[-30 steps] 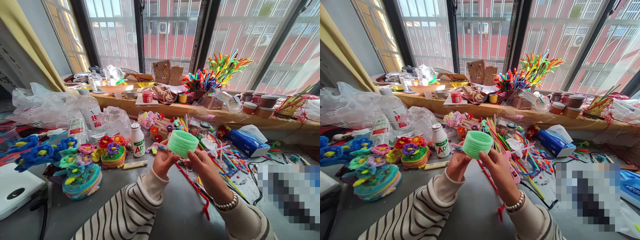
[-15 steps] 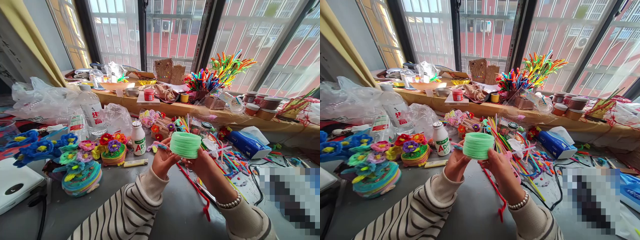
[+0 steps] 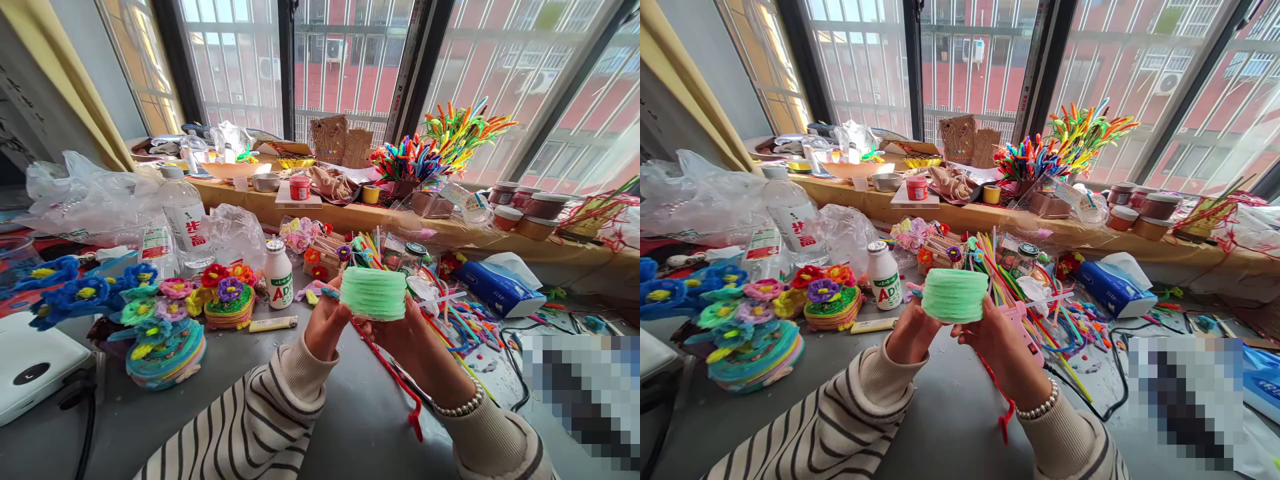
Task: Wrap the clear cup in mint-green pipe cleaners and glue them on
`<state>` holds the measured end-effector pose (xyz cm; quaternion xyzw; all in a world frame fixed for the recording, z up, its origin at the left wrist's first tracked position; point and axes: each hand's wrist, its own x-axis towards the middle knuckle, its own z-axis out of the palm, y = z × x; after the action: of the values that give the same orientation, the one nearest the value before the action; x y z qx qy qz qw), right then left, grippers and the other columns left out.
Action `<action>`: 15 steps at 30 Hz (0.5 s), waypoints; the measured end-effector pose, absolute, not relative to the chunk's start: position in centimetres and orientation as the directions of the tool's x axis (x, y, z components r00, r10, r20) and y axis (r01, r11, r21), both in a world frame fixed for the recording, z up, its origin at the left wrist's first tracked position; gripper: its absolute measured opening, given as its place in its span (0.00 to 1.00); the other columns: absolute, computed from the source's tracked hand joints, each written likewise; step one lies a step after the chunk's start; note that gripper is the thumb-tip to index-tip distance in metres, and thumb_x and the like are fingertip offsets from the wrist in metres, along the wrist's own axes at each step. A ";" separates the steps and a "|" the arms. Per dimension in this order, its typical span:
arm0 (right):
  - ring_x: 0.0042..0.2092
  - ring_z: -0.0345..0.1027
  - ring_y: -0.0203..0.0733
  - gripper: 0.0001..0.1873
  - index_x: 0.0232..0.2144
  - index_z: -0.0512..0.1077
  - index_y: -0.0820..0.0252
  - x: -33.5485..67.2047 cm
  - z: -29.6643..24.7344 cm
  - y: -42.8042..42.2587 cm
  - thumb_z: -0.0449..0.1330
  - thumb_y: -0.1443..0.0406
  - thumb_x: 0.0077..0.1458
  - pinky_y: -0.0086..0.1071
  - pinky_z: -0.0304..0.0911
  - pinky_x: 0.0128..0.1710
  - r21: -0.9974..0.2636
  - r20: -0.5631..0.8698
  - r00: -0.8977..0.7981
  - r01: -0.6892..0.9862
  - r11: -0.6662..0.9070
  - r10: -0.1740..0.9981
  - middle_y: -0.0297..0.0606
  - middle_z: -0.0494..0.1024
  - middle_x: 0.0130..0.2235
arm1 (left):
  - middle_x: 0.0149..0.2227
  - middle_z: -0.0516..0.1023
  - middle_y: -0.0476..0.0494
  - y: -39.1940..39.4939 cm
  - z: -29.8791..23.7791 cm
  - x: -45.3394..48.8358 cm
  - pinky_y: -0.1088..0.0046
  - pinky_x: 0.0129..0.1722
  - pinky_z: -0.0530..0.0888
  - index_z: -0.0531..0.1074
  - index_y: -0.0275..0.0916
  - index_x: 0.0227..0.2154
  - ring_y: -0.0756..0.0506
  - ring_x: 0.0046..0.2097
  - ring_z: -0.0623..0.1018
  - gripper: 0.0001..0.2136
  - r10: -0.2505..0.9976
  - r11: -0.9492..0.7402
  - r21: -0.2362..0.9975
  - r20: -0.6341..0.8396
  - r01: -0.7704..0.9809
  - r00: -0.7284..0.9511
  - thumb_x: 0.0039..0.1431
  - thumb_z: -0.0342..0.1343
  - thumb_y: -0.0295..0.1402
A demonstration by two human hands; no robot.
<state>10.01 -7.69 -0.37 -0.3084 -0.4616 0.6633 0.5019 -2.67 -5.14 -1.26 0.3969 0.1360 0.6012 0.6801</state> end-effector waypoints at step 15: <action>0.36 0.66 0.39 0.19 0.34 0.73 0.56 10.3 -1.1 -7.3 0.52 0.51 0.50 0.33 0.61 0.38 -0.956 0.127 -0.225 -0.287 0.058 0.966 0.39 0.75 0.36 | 0.44 0.75 0.43 -4.7 -2.1 -3.4 0.64 0.49 0.64 0.72 0.37 0.39 0.40 0.50 0.69 0.18 0.912 0.185 0.647 0.167 -0.740 0.374 0.47 0.56 0.42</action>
<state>10.29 -7.26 -1.10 -0.3363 -0.5049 0.5981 0.5237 -3.35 -4.67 -2.08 0.3336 0.1293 0.5443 0.7587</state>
